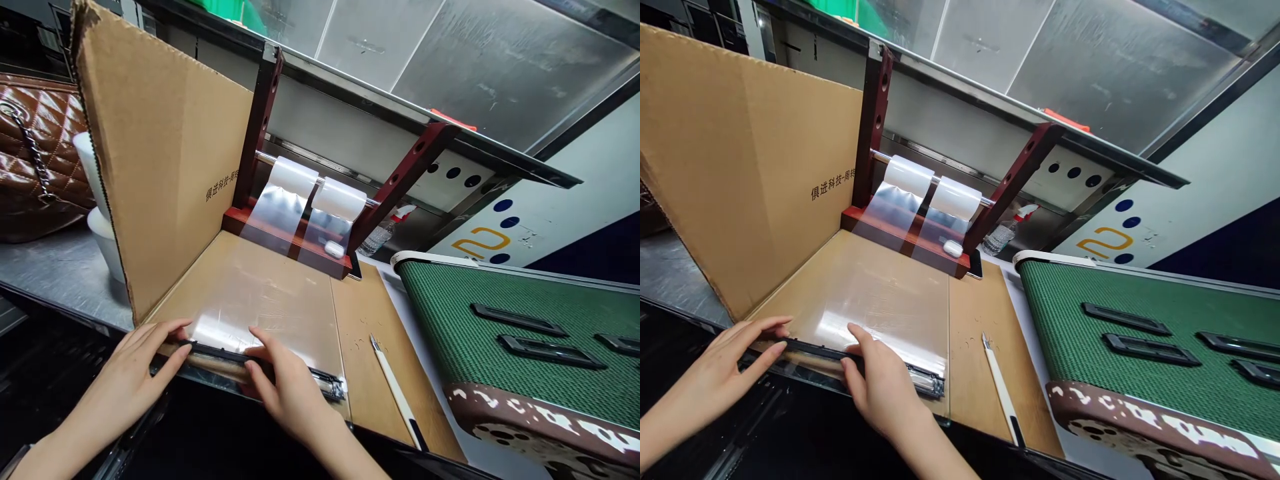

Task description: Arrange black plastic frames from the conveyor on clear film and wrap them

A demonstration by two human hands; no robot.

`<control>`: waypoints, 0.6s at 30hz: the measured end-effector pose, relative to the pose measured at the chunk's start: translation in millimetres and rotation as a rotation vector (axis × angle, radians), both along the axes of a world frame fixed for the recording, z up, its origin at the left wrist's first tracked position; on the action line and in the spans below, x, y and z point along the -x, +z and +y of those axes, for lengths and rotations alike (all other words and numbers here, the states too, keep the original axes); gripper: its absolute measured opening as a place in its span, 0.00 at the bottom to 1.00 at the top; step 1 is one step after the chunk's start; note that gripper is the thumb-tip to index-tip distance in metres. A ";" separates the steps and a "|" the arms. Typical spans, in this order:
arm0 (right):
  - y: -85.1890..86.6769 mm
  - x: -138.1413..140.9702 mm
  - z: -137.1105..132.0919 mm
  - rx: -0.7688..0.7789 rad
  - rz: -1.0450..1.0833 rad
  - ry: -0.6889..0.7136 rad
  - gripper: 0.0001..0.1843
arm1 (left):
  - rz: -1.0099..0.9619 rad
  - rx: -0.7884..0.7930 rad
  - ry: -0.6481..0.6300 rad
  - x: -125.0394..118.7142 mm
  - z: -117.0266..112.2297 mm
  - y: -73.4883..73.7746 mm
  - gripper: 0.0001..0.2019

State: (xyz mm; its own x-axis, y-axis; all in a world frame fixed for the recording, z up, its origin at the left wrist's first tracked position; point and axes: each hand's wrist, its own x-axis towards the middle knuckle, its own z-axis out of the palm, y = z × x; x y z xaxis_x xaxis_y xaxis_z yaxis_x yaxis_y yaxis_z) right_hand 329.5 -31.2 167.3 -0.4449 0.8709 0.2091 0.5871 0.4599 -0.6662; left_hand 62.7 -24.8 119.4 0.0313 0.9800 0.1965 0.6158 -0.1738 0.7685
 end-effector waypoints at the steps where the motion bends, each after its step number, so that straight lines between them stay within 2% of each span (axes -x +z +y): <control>1: 0.2 0.1 0.3 0.031 0.014 -0.005 0.24 | -0.012 0.018 0.006 0.2 1.1 0.9 0.21; 6: 2.7 0.4 -0.6 0.126 0.080 -0.034 0.24 | -0.078 0.097 0.018 3.6 2.4 5.0 0.24; 11: 4.4 0.9 -9.1 0.092 0.054 -0.008 0.30 | -0.196 0.185 0.002 9.2 -13.9 1.3 0.26; 14: 1.2 2.7 -15.5 0.023 -0.003 0.049 0.32 | -0.461 0.250 0.035 4.3 -31.6 -5.8 0.25; 18: -2.4 6.1 -19.4 -0.061 -0.044 0.101 0.32 | -0.926 0.351 0.196 -13.1 -49.6 -7.4 0.30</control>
State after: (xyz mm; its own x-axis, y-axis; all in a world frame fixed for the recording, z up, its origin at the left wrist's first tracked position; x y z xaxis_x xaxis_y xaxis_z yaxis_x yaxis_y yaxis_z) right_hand 323.4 -50.6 164.9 -0.5398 0.8071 0.2390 0.5633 0.5574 -0.6099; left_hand 75.8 -74.4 112.0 -0.1555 0.9586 -0.2386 -0.2558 0.1942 0.9470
